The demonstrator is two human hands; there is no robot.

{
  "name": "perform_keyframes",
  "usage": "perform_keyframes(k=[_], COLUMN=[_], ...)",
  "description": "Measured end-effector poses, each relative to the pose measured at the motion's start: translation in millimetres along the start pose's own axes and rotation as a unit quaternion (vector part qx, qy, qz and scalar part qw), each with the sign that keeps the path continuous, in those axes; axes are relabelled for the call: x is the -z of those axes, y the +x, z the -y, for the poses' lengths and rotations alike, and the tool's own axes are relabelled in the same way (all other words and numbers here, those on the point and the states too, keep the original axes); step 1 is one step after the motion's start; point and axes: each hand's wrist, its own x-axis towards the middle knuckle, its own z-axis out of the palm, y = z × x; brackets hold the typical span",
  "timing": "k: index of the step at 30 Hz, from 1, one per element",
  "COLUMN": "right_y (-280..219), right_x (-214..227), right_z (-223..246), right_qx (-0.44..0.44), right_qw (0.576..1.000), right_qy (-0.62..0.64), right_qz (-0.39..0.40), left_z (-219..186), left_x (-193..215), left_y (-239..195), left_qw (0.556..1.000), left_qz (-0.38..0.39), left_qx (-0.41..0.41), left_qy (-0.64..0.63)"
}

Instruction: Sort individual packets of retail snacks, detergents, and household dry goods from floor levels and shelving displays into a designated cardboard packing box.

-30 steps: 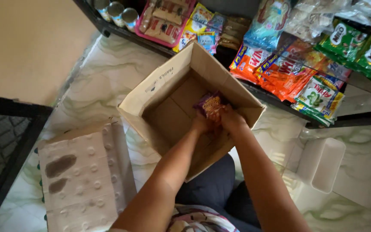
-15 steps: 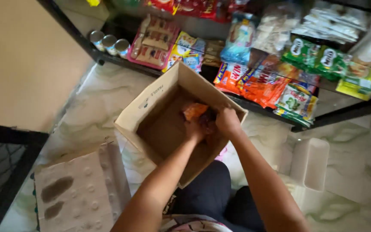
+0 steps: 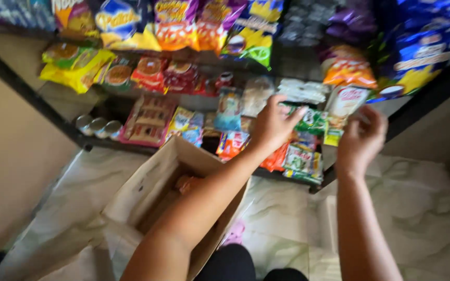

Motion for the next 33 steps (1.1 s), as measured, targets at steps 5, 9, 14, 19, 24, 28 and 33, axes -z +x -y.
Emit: perform_keyframes(k=[5,9,14,19,24,28,33], right_y=[49.0,59.1,59.3,47.1,24.3,-11.7,-88.6], right_x=[18.0,5.0,-5.4,-5.3,-17.8,-35.7,-69.9], right_z=[19.2,35.4,35.1,42.5,79.0,107.4,108.0], right_qx=[-0.015,0.128,0.129,0.111,-0.114,-0.162,-0.239], right_qw=[0.995,0.979,0.971,0.983,0.987,0.961,0.926], right_qy=[-0.085,-0.159,-0.202,-0.149,0.101,0.185,0.188], right_qz=[-0.041,0.004,0.0,-0.006,0.049,0.126,0.225], left_z=[-20.4,-18.2,-15.0,-35.1,-36.5,-26.9,32.8], left_x=[-84.5,-114.8,-110.7,-72.8,-15.0,37.8,118.8], left_y=[72.6,100.5,108.2,83.7,39.5,-7.5,-79.9], left_qw=[0.98,0.991,0.997,0.976,0.971,0.974,0.96], left_qz=[-0.103,-0.034,-0.045,0.025,0.039,0.053,0.029], left_qx=[-0.141,-0.031,0.041,0.166,0.14,0.145,0.205], left_qy=[0.098,0.127,0.051,-0.141,-0.188,-0.166,-0.191])
